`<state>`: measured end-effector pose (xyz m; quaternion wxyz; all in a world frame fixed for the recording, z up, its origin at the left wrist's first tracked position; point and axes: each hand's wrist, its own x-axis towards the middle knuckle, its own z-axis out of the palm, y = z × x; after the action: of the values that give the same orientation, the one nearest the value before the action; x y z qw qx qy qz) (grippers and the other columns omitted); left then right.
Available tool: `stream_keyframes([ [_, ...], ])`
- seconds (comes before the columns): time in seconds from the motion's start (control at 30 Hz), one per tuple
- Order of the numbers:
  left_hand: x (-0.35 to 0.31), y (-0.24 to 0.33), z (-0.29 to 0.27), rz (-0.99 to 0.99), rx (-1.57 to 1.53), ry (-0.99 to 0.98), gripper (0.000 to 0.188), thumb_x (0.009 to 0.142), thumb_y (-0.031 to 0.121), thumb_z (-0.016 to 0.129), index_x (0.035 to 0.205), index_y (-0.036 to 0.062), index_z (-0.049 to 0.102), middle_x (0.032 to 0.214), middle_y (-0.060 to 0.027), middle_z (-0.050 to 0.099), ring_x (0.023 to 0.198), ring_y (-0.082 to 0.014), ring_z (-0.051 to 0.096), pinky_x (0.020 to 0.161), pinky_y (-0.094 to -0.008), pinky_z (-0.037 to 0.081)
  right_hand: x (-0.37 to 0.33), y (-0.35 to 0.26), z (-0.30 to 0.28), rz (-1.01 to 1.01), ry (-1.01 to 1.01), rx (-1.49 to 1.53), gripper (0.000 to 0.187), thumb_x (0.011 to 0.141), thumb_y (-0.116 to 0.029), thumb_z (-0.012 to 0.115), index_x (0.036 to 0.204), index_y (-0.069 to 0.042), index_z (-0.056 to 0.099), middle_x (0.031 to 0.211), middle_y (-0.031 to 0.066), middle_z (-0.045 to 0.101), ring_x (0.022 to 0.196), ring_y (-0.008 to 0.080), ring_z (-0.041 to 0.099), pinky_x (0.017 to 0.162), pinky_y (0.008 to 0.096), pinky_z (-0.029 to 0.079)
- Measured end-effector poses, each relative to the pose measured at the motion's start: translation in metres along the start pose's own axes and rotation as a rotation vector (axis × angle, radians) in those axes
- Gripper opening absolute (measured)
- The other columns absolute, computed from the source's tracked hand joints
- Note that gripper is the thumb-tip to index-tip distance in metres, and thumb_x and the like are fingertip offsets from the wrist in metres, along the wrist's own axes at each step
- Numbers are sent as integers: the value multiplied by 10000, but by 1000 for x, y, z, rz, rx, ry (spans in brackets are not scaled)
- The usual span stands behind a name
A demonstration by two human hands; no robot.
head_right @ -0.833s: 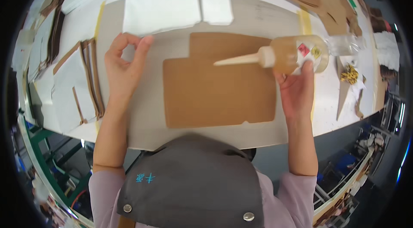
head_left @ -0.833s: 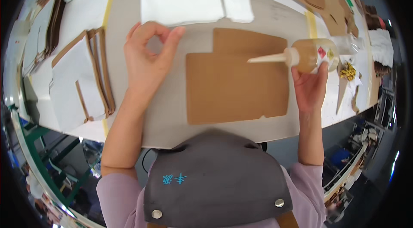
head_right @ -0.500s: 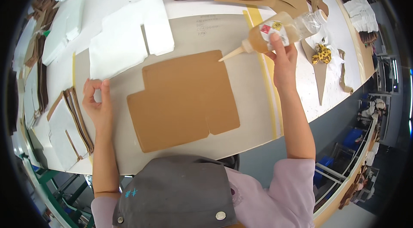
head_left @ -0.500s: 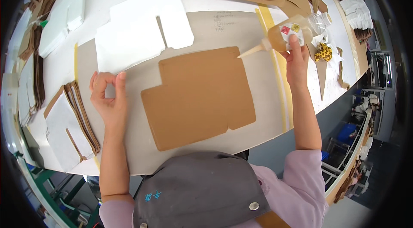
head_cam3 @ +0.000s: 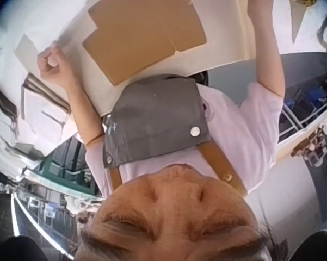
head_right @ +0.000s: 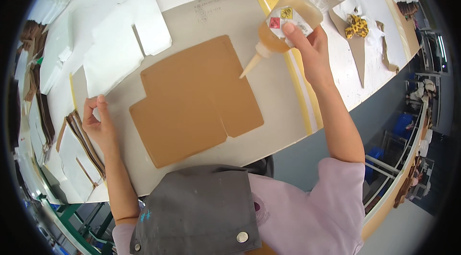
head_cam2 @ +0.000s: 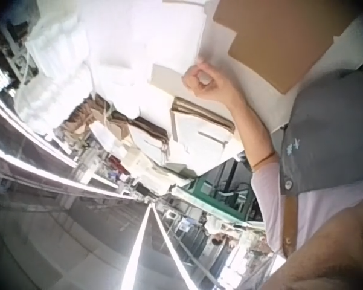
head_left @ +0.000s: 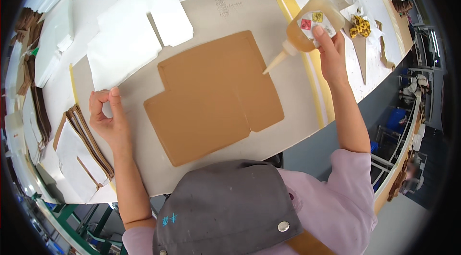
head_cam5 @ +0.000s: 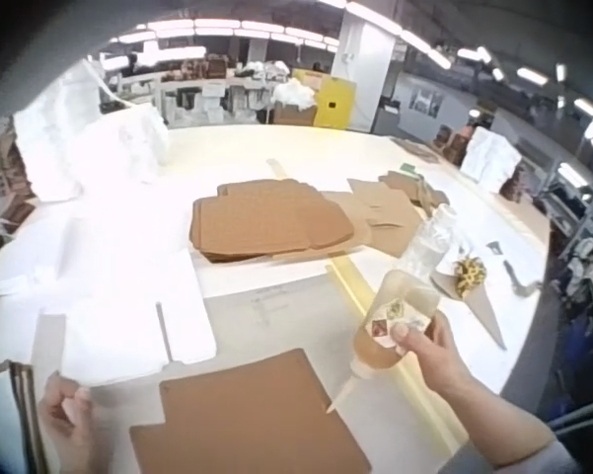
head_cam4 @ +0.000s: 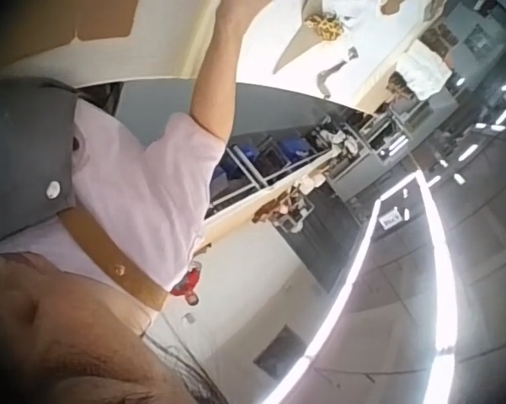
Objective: Applying glue and lining material to cardboard box components.
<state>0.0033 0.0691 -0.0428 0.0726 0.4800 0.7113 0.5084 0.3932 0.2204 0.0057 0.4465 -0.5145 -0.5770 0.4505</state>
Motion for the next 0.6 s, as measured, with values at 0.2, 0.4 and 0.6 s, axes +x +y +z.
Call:
stream_keyframes([
  [0.2, -2, 6, 0, -2, -66, 3, 267, 923, 140, 660, 730, 32, 511, 724, 4, 521, 735, -97, 460, 763, -228, 370, -70, 1, -27, 116, 19, -45, 588, 853, -335, 693, 1269, 33, 499, 1138, 112, 619, 1047, 181, 590, 940, 326, 440],
  [0.4, -2, 13, 2, -48, -74, -17, 260, 926, 138, 660, 729, 36, 523, 719, 18, 504, 727, -83, 443, 778, -220, 370, -135, 23, -44, 2, 264, 130, 592, 863, -309, 696, 1291, 33, 470, 1153, 108, 595, 1047, 185, 585, 922, 324, 454],
  [0.6, -3, 9, 1, -32, -87, -29, 243, 925, 123, 657, 734, 35, 534, 728, 17, 514, 738, -87, 455, 793, -220, 371, -159, 42, -26, -32, 211, 121, 714, 845, -329, 695, 1391, -15, 358, 1266, 100, 524, 1160, 214, 547, 984, 358, 440],
])
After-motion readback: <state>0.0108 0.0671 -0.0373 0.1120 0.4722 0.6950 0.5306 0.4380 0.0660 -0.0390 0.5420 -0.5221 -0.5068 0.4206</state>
